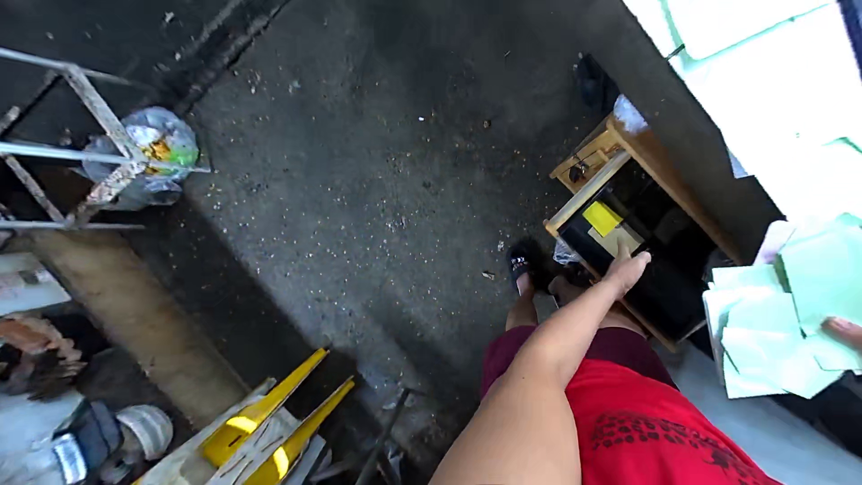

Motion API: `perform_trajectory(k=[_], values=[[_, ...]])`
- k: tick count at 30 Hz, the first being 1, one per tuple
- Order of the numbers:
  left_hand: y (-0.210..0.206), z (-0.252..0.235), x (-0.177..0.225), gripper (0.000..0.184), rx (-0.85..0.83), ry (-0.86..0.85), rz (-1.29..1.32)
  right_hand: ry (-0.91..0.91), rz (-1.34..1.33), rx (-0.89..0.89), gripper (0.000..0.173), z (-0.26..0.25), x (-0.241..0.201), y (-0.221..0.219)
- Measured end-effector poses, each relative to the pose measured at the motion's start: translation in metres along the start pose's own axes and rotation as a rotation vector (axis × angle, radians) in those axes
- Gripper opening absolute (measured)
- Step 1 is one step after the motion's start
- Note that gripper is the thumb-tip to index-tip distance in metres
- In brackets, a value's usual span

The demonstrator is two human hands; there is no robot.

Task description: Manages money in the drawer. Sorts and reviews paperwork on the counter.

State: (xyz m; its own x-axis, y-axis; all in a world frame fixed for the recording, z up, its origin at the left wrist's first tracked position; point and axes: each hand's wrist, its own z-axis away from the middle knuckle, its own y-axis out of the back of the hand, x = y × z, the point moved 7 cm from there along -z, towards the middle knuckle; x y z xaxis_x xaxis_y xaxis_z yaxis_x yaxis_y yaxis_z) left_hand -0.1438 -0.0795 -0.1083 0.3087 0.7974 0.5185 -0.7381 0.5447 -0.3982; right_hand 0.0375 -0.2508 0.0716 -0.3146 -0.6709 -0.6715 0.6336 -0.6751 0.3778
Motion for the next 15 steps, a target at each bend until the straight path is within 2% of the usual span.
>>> perform_trajectory(k=[2, 3, 6, 9, 15], values=[[0.001, -0.032, 0.037, 0.073, -0.034, -0.162, -0.125, -0.030, -0.006, 0.024, 0.039, -0.001, 0.011, 0.007], [0.001, -0.041, 0.052, 0.066, -0.062, -0.153, -0.221, -0.047, -0.003, 0.034, 0.039, 0.001, 0.015, 0.009], [-0.017, -0.032, 0.074, 0.045, -0.254, 0.009, -0.444, -0.079, -0.050, 0.097, 0.039, 0.004, 0.016, 0.025], [-0.027, 0.000, 0.078, 0.042, -0.352, 0.081, -0.566, -0.084, -0.164, 0.133, 0.043, -0.006, 0.011, 0.031], [-0.087, 0.076, 0.127, 0.048, -0.498, -0.047, -0.221, -0.110, -0.245, 0.066, 0.045, -0.018, -0.035, 0.005]])
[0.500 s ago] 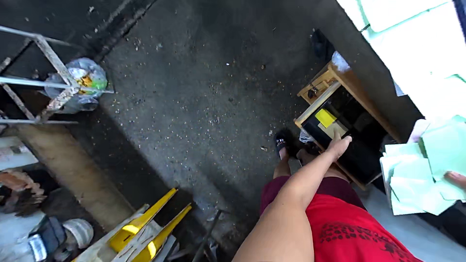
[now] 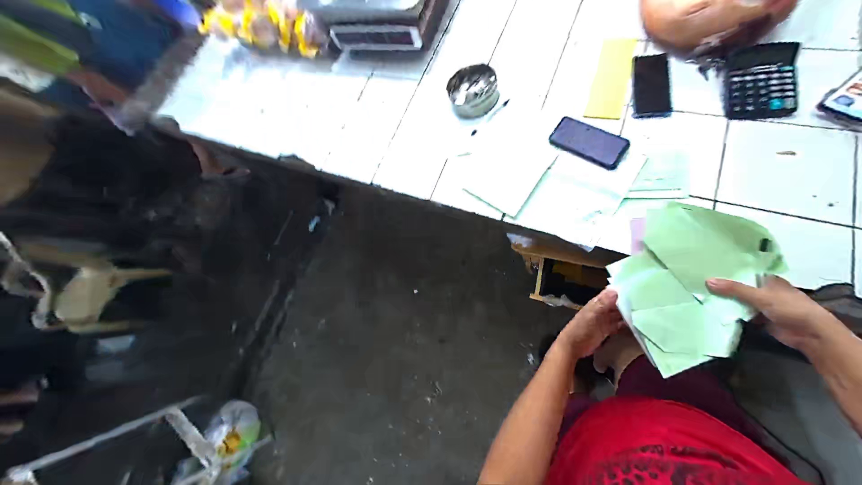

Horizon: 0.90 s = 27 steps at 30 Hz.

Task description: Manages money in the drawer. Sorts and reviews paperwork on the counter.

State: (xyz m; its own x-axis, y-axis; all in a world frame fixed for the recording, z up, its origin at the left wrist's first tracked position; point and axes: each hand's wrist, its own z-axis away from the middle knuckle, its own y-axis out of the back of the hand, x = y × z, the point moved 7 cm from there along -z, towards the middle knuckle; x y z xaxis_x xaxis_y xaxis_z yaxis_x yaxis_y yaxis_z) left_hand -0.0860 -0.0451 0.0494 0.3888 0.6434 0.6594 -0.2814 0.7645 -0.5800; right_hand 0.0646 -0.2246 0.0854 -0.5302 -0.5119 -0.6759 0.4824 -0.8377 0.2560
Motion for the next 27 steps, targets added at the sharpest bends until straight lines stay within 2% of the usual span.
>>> perform_trajectory(k=[2, 5, 8, 10, 14, 18, 22, 24, 27], values=[[-0.016, 0.007, 0.025, 0.045, 0.057, -0.022, 0.043, 0.009, -0.024, -0.070, 0.046, -0.003, -0.017, -0.017], [-0.016, 0.009, 0.056, 0.041, 0.309, -0.053, 0.019, 0.024, -0.088, -0.164, 0.037, -0.011, -0.045, -0.039], [0.005, 0.007, 0.084, 0.034, 0.536, -0.163, -0.056, 0.041, -0.039, -0.268, 0.043, -0.020, -0.084, -0.059], [0.019, 0.010, 0.103, 0.030, 0.613, -0.250, -0.095, 0.067, 0.041, -0.361, 0.047, -0.027, -0.111, -0.077], [0.048, 0.018, 0.148, 0.020, 0.741, -0.401, -0.169, 0.186, 0.198, -0.502, 0.042, -0.046, -0.160, -0.119], [0.081, 0.018, 0.190, 0.018, 0.795, -0.441, -0.209, 0.156, 0.122, -0.590, 0.045, -0.066, -0.188, -0.162], [0.128, 0.009, 0.235, 0.018, 0.772, -0.436, -0.241, 0.055, -0.102, -0.686, 0.036, -0.087, -0.206, -0.203], [0.157, -0.003, 0.262, 0.020, 0.727, -0.433, -0.264, 0.048, -0.145, -0.653, 0.035, -0.102, -0.222, -0.223], [0.213, -0.022, 0.298, 0.022, 0.696, -0.423, -0.297, 0.080, -0.080, -0.505, 0.036, -0.129, -0.246, -0.258]])
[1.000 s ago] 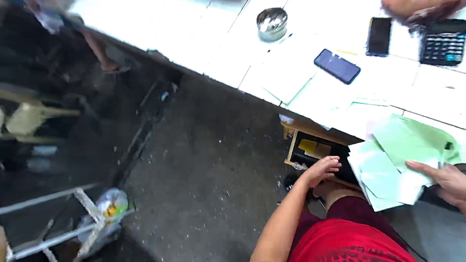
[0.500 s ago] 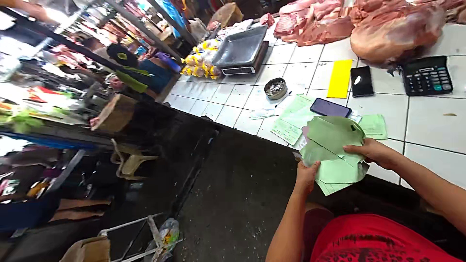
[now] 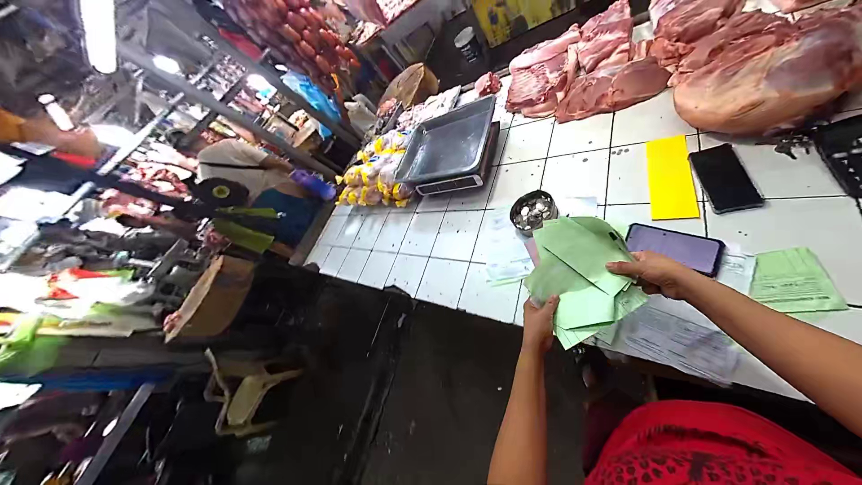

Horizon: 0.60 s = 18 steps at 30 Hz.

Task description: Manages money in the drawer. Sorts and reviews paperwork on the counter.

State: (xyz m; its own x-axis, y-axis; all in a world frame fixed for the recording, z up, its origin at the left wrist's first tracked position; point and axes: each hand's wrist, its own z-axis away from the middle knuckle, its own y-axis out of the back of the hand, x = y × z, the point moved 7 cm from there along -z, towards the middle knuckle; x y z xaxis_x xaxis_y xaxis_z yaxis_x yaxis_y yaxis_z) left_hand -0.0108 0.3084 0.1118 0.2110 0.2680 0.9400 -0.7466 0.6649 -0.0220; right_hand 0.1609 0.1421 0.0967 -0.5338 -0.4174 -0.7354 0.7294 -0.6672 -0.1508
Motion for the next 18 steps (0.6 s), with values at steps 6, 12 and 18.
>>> perform_trajectory(k=[6, 12, 18], values=[[0.047, -0.086, -0.012, 0.031, -0.183, 0.167, -0.121, -0.133, 0.120, 0.155, 0.055, -0.068, -0.012, -0.043], [0.071, -0.126, -0.028, 0.036, -0.320, 0.295, -0.121, -0.219, -0.052, 0.223, 0.051, -0.083, 0.002, -0.067], [0.095, -0.159, 0.011, 0.043, -0.624, 0.052, -0.614, -0.115, 0.394, 0.249, 0.050, -0.093, 0.008, -0.061]])
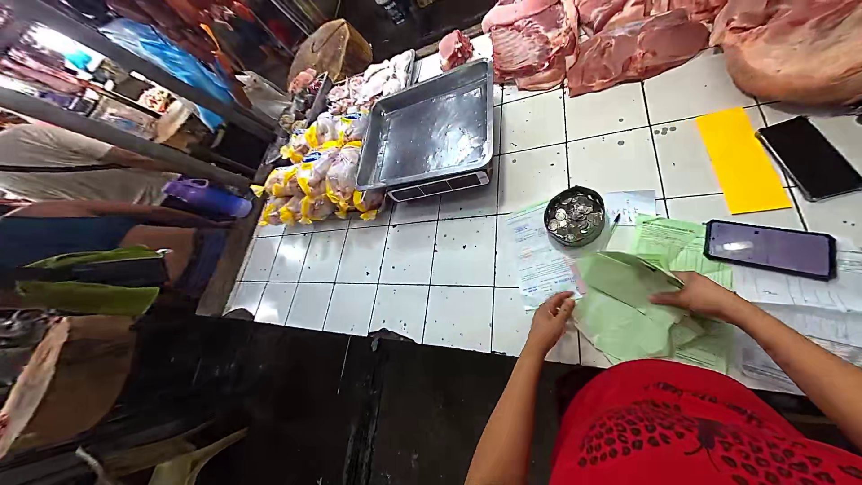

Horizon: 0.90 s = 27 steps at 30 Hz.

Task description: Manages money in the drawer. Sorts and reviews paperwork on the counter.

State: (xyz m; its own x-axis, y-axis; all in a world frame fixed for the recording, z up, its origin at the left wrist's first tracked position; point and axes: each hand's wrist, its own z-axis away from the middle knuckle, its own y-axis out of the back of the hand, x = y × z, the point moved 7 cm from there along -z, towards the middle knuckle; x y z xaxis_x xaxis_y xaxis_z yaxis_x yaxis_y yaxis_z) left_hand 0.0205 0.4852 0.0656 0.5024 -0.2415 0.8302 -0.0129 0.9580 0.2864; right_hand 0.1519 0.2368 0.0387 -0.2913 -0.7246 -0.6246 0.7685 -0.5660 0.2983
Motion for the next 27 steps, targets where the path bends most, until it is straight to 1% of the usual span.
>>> perform_trajectory(k=[1, 2, 3, 4, 6, 8, 10, 12, 13, 14, 16, 18, 19, 21, 23, 27], values=[[0.019, -0.007, 0.003, 0.043, 0.089, -0.098, -0.179, 0.017, 0.074, 0.004, 0.052, -0.003, 0.001, 0.001], [0.034, -0.015, 0.003, 0.044, 0.139, -0.179, -0.358, 0.023, 0.132, 0.004, 0.053, -0.003, 0.001, 0.001], [0.044, -0.024, -0.001, 0.045, 0.135, -0.241, -0.508, 0.021, 0.191, 0.005, 0.054, -0.003, 0.000, 0.002], [0.048, -0.032, -0.006, 0.047, 0.083, -0.286, -0.620, 0.023, 0.254, 0.002, 0.055, -0.003, -0.003, 0.001], [0.051, -0.042, -0.018, 0.053, -0.089, -0.290, -0.759, 0.030, 0.380, -0.009, 0.055, -0.003, -0.011, 0.000], [0.053, -0.044, -0.024, 0.053, -0.160, -0.316, -0.814, 0.068, 0.478, -0.009, 0.049, -0.001, -0.018, -0.001], [0.055, -0.044, -0.025, 0.045, -0.176, -0.388, -0.853, 0.125, 0.532, 0.015, 0.039, 0.007, -0.022, -0.002], [0.057, -0.043, -0.023, 0.029, -0.131, -0.524, -0.858, 0.200, 0.552, 0.037, 0.036, 0.017, -0.025, -0.004], [0.057, -0.044, -0.021, 0.024, -0.106, -0.576, -0.842, 0.253, 0.575, 0.048, 0.037, 0.021, -0.026, -0.005], [0.057, -0.046, -0.018, 0.023, -0.105, -0.593, -0.832, 0.326, 0.598, 0.068, 0.034, 0.025, -0.029, -0.007], [0.058, -0.051, -0.010, 0.026, -0.192, -0.516, -0.846, 0.519, 0.658, 0.120, 0.027, 0.032, -0.033, -0.013], [0.059, -0.053, -0.003, 0.029, -0.290, -0.440, -0.897, 0.695, 0.704, 0.134, 0.034, 0.040, -0.039, -0.019], [0.058, -0.053, -0.001, 0.030, -0.331, -0.410, -0.920, 0.767, 0.712, 0.135, 0.036, 0.045, -0.042, -0.022], [0.057, -0.053, 0.000, 0.031, -0.377, -0.363, -0.947, 0.847, 0.702, 0.123, 0.034, 0.055, -0.048, -0.025], [0.058, -0.054, 0.004, 0.032, -0.354, -0.329, -0.929, 0.891, 0.682, 0.118, 0.031, 0.065, -0.052, -0.027], [0.069, -0.062, 0.011, 0.030, -0.135, -0.227, -0.762, 0.869, 0.683, 0.082, 0.030, 0.076, -0.050, -0.032]])
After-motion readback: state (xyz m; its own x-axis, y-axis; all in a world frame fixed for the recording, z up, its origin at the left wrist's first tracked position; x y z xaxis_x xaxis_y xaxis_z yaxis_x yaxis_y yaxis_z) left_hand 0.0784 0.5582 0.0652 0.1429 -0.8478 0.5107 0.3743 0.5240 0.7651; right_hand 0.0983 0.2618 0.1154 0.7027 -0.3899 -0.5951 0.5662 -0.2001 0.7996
